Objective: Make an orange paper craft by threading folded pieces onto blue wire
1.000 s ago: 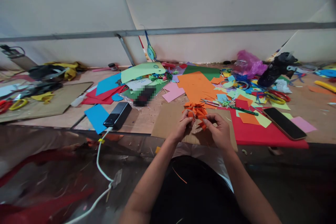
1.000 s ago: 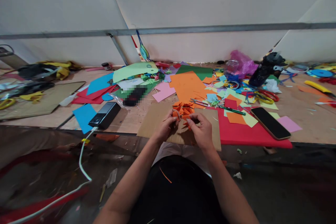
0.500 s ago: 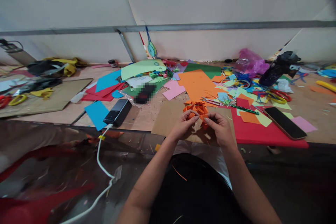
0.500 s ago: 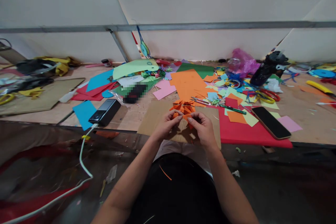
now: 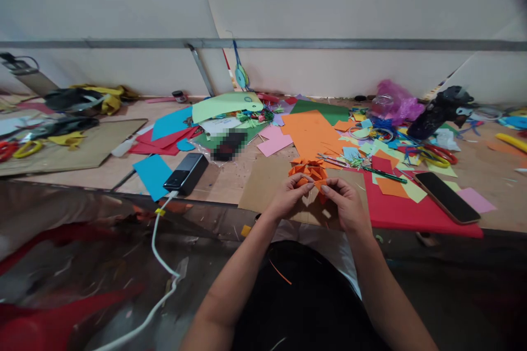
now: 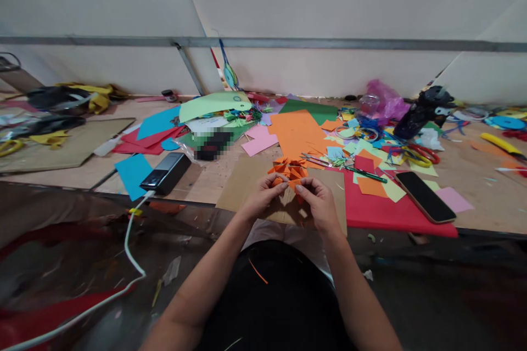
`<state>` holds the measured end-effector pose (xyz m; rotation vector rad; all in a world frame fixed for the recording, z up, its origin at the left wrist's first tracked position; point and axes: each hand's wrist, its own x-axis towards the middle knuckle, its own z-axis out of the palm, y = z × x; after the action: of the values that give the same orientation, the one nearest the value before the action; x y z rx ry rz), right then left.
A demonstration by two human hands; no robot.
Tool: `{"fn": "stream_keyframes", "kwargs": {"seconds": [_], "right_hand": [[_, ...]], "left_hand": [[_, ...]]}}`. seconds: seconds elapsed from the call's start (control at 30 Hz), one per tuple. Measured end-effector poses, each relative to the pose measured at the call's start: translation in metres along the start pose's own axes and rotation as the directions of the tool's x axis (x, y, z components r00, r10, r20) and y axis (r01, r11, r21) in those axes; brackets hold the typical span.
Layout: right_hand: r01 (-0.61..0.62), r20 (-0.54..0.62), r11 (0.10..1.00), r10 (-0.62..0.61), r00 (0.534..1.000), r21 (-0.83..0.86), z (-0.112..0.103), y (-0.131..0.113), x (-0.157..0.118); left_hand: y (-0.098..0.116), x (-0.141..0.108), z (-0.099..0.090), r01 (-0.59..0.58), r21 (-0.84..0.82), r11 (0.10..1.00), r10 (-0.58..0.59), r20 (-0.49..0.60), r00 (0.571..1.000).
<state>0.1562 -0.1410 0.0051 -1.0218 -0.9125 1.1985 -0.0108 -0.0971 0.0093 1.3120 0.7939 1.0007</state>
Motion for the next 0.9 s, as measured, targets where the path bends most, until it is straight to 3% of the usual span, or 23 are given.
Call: {"fn": "stream_keyframes", "kwargs": {"seconds": [0.13, 0.23, 0.33, 0.43, 0.53, 0.73, 0.9], "right_hand": [[0.004, 0.024, 0.999, -0.003, 1.0, -0.048, 0.0, 0.001, 0.0], [0.098, 0.033, 0.981, -0.094, 0.995, -0.168, 0.002, -0.001, -0.003], [0.246, 0.059, 0.89, -0.242, 0.968, -0.383, 0.006, -0.004, -0.007], [0.314, 0.066, 0.8, -0.328, 0.943, -0.511, 0.009, -0.006, -0.009], [0.3, 0.027, 0.801, -0.335, 0.942, -0.518, 0.01, -0.007, -0.009], [0.17, -0.014, 0.923, -0.187, 0.982, -0.346, 0.008, -0.008, -0.006], [0.173, -0.019, 0.914, -0.194, 0.981, -0.367, 0.008, -0.008, -0.007]], "left_hand": [[0.002, -0.001, 0.002, 0.011, -0.04, 0.999, -0.011, -0.008, 1.0], [0.002, -0.001, 0.003, 0.02, -0.071, 0.997, -0.023, -0.042, 0.999], [-0.001, 0.0, 0.003, 0.022, -0.117, 0.993, -0.03, -0.065, 0.997], [-0.004, 0.0, 0.003, 0.034, -0.155, 0.987, -0.044, -0.056, 0.997], [-0.003, 0.001, 0.004, 0.027, -0.151, 0.988, -0.036, -0.062, 0.997], [-0.006, 0.001, 0.001, -0.013, -0.112, 0.994, 0.008, -0.041, 0.999], [-0.008, 0.002, 0.001, 0.001, -0.121, 0.993, -0.006, -0.042, 0.999]]}}
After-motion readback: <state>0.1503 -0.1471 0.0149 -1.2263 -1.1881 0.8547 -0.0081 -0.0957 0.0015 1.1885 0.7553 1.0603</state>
